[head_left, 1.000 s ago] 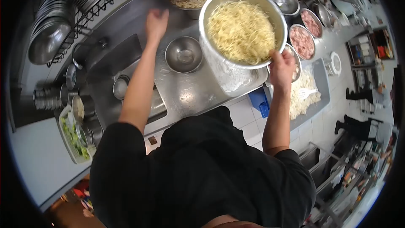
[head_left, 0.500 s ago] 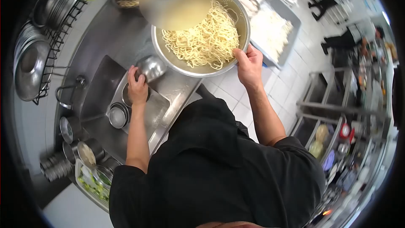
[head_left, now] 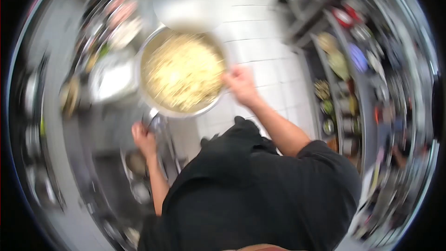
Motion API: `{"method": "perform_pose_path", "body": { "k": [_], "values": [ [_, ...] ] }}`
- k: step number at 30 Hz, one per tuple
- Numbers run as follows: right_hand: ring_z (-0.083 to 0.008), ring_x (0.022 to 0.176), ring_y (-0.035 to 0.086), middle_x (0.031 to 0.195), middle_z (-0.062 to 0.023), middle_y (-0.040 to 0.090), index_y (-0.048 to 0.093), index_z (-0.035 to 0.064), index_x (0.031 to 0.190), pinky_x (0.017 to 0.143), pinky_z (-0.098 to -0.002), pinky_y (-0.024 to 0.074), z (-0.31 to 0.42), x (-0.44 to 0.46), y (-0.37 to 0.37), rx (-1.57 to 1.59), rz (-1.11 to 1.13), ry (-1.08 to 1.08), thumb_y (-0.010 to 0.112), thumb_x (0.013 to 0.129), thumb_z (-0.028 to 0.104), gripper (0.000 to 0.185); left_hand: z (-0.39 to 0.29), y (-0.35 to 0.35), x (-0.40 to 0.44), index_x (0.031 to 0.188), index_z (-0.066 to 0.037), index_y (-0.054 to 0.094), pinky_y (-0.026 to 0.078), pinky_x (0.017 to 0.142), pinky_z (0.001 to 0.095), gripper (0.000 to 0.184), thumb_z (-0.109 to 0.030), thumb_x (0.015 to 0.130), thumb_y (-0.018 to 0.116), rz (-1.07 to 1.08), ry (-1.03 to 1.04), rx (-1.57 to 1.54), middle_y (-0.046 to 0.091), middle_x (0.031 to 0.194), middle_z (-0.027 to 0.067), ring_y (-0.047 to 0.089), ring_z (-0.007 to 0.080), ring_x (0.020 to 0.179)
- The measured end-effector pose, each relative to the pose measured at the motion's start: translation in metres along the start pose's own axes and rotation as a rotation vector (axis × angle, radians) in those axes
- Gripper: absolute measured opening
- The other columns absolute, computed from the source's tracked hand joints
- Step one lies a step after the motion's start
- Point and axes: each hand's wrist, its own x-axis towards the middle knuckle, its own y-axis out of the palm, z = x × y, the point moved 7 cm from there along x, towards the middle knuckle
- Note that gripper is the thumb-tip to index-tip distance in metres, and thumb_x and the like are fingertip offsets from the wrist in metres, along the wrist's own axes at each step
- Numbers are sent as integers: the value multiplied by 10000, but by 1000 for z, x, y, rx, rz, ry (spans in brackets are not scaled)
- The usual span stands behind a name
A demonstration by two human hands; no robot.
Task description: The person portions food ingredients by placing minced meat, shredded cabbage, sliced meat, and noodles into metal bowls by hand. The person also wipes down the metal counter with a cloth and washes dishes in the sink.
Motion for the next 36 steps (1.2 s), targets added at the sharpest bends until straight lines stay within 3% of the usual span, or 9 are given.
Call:
{"method": "perform_pose_path", "body": {
  "k": [4,7,10,13,15,18,23,30,36],
  "values": [
    [-68,613,424,635,37,460,549,18,726,506,-284,356,12,-47,-116,100,-289,-16,653,826,87,160,-39,158,-19,893,33,522,442,635,387,132,-12,780,573,463,-24,-20,498,717,123,480,215,666],
    [-93,647,486,696,-30,530,606,-40,791,559,-300,412,18,-91,-241,-29,-454,-135,642,816,87,134,-122,309,-58,1145,58,655,517,805,354,317,-93,866,646,642,7,-481,725,953,119,670,206,918],
    [-119,700,547,820,-94,604,663,-75,901,615,-322,459,20,-143,-365,-83,-649,-117,635,817,91,188,-255,434,-110,1318,61,579,523,872,348,441,-150,938,649,1036,-219,-424,673,1249,145,667,233,1046],
    [-122,734,576,911,-94,644,702,-63,989,632,-319,480,31,-182,-449,-149,-846,-81,623,841,78,219,-384,562,-135,1330,29,569,577,859,367,375,-161,1006,574,1236,-493,-1153,665,1235,134,674,235,1057],
    [-104,717,571,861,-63,653,712,-52,999,623,-300,475,29,-205,-508,-71,-1005,-39,621,849,63,210,-478,647,-141,1320,35,572,595,808,368,368,-177,1022,537,1384,-512,-1174,686,1169,141,700,248,989],
    [-59,702,545,792,-9,655,720,-44,986,600,-262,452,29,-233,-582,-165,-1205,68,612,856,41,189,-630,715,-138,1007,34,582,583,681,383,141,-91,943,598,1382,-403,-925,661,903,136,669,219,773],
    [-46,713,529,837,13,659,722,-47,972,623,-228,424,15,-233,-682,-101,-1432,0,604,850,16,181,-811,835,-139,952,11,494,653,667,431,151,-43,911,629,1420,-399,-1000,533,1056,151,641,280,910],
    [-94,840,639,1014,-66,724,693,-76,1078,761,-240,497,1,-208,-775,184,-1663,-147,598,890,-43,213,-1013,888,-50,869,-26,466,667,729,408,161,-12,925,616,1371,-98,-1176,542,885,92,631,222,763],
    [-138,918,667,1073,-111,724,671,-94,1117,865,-277,509,12,-158,-819,255,-1712,-184,594,917,-44,220,-1090,991,4,916,-10,513,653,711,417,125,-59,935,627,1491,-165,-1101,554,847,89,643,235,726]
  ]
}}
